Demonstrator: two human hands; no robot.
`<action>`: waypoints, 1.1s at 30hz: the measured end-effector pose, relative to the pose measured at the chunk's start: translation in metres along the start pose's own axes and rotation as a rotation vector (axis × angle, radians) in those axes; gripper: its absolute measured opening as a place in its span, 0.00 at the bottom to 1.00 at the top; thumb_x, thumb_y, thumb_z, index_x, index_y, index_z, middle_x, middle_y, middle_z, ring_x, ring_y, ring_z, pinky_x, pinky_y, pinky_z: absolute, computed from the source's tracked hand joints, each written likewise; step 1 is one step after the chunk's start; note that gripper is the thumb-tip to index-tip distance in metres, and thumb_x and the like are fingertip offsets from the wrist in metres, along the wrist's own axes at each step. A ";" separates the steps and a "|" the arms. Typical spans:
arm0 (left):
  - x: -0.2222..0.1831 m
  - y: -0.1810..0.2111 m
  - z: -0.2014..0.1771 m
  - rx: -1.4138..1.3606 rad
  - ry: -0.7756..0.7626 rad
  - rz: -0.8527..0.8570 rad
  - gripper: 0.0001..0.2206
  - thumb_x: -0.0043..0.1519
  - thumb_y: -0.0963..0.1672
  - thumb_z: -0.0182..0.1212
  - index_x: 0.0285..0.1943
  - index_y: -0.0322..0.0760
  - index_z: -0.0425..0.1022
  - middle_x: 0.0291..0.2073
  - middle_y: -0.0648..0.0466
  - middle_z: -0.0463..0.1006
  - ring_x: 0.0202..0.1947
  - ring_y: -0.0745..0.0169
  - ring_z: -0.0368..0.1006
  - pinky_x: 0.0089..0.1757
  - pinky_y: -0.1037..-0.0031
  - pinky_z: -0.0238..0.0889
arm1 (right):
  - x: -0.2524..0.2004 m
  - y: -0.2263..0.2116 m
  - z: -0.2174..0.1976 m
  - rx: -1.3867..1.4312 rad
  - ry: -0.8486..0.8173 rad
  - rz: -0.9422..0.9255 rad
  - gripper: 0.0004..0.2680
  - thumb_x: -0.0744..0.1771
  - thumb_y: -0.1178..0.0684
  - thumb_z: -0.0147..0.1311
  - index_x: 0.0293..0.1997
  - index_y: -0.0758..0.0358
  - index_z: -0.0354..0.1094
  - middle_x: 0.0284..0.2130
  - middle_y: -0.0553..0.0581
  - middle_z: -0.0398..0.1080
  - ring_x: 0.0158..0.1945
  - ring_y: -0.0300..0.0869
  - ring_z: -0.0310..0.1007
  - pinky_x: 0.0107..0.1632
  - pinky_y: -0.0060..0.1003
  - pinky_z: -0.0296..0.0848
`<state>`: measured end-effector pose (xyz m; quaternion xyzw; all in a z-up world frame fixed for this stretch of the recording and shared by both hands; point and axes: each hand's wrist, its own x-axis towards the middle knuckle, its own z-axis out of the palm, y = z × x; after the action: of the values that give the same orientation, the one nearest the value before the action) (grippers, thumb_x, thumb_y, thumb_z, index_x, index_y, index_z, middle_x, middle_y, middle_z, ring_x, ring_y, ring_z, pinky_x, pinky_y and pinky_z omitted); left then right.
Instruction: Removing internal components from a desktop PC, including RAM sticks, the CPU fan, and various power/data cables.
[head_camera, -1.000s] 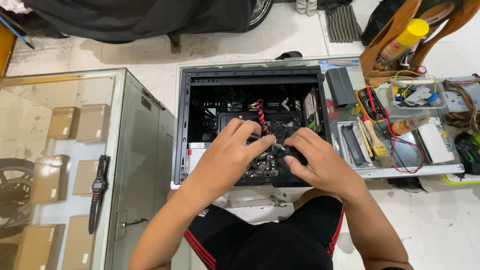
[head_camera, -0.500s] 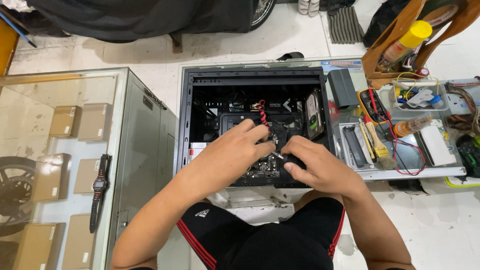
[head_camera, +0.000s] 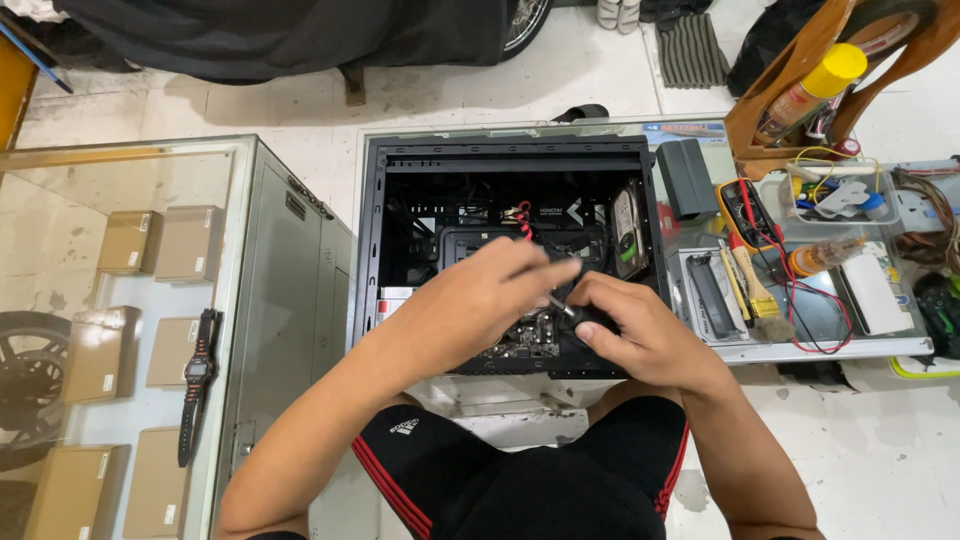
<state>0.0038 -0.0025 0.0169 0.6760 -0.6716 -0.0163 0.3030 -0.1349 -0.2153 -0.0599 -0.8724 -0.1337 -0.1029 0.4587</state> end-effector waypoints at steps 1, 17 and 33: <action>-0.002 -0.006 0.016 0.002 0.001 -0.003 0.13 0.65 0.36 0.58 0.58 0.30 0.77 0.41 0.42 0.77 0.43 0.51 0.75 0.45 0.69 0.71 | 0.001 0.001 0.000 0.001 -0.002 -0.003 0.09 0.70 0.49 0.48 0.41 0.65 0.69 0.29 0.58 0.66 0.30 0.48 0.69 0.32 0.40 0.68; 0.009 -0.018 0.138 -1.059 0.928 -0.488 0.19 0.75 0.48 0.39 0.57 0.29 0.72 0.28 0.46 0.79 0.26 0.59 0.79 0.27 0.74 0.76 | 0.029 -0.012 -0.011 0.028 0.127 0.246 0.14 0.66 0.68 0.37 0.48 0.71 0.74 0.35 0.65 0.73 0.40 0.50 0.75 0.43 0.44 0.75; 0.001 0.007 0.129 -0.573 0.577 -0.381 0.17 0.73 0.45 0.41 0.59 0.33 0.76 0.21 0.52 0.75 0.21 0.61 0.74 0.25 0.73 0.68 | 0.055 -0.018 -0.035 0.552 0.377 0.115 0.13 0.69 0.66 0.48 0.61 0.76 0.59 0.50 0.72 0.72 0.55 0.54 0.77 0.62 0.52 0.75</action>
<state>-0.0576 -0.0524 -0.0847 0.6533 -0.3912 -0.0679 0.6446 -0.0913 -0.2266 -0.0100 -0.6872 -0.0198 -0.1962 0.6992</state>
